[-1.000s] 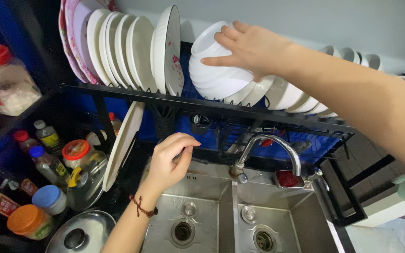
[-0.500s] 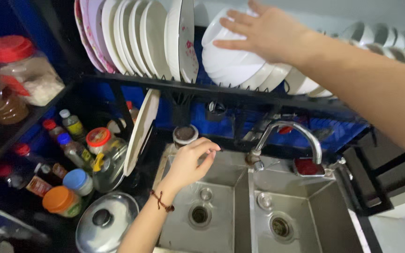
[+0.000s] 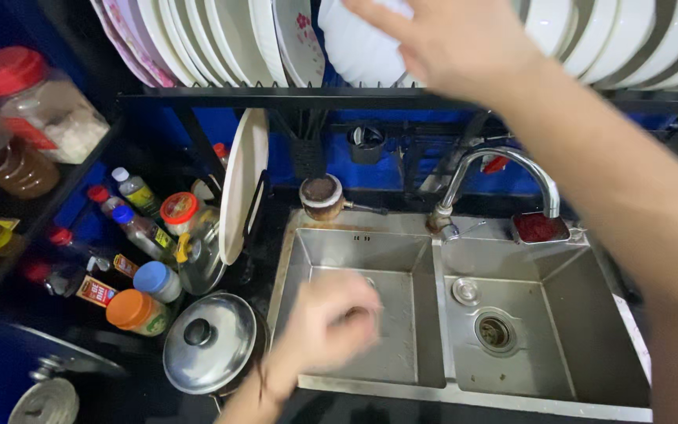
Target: The person rinses a round cutting board at the kitchen sink, then unpacks instant noodle packets from a cardboard box on a chair and carries them to the counter. They take bowls from the dish rack, open the noodle packets, place the noodle blocks into the bowls, and add seasoning sachets.
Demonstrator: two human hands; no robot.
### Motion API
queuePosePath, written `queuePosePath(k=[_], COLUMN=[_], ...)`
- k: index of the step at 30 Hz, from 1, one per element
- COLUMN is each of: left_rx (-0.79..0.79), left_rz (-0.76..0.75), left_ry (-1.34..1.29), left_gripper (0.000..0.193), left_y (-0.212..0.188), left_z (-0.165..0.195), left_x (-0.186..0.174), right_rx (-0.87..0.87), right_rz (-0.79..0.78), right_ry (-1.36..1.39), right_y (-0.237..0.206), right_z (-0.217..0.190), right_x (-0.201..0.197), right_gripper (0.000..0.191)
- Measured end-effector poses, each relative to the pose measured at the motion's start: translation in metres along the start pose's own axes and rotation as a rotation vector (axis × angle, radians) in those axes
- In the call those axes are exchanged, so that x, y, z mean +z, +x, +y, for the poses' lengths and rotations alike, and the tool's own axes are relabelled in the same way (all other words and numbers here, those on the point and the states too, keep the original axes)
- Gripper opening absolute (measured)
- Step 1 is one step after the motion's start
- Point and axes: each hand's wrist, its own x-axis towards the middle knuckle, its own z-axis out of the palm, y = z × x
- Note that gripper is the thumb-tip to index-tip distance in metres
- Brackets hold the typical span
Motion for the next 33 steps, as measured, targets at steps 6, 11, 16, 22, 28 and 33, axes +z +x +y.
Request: queuePosePath(k=[6, 11, 16, 22, 28, 33], left_rx=[0.244, 0.250, 0.223, -0.126, -0.484, -0.882], left_rz=[-0.216, -0.266, -0.215, 0.269, 0.835, 1.020], left_ry=[-0.347, -0.412, -0.342, 0.194, 0.757, 0.959], left_gripper=[0.010, 0.011, 0.012, 0.014, 0.017, 0.025], left_y=[-0.028, -0.035, -0.064, -0.052, -0.121, -0.260], left_z=[0.062, 0.051, 0.070, 0.057, 0.042, 0.111], left_x=[0.017, 0.021, 0.033, 0.010, -0.042, -0.003], right_rx=[-0.088, -0.176, -0.193, -0.169, -0.371, -0.646], right_rz=[0.131, 0.080, 0.130, 0.096, 0.015, -0.063], right_ry=[0.146, 0.306, 0.450, 0.815, 1.183, 1.475], right_y=[0.012, 0.028, 0.039, 0.056, 0.053, 0.057], right_z=[-0.077, -0.134, -0.159, -0.214, -0.314, -0.421], right_x=[-0.022, -0.025, -0.008, 0.047, 0.073, 0.044], right_gripper=[0.070, 0.079, 0.071, 0.067, 0.058, 0.047])
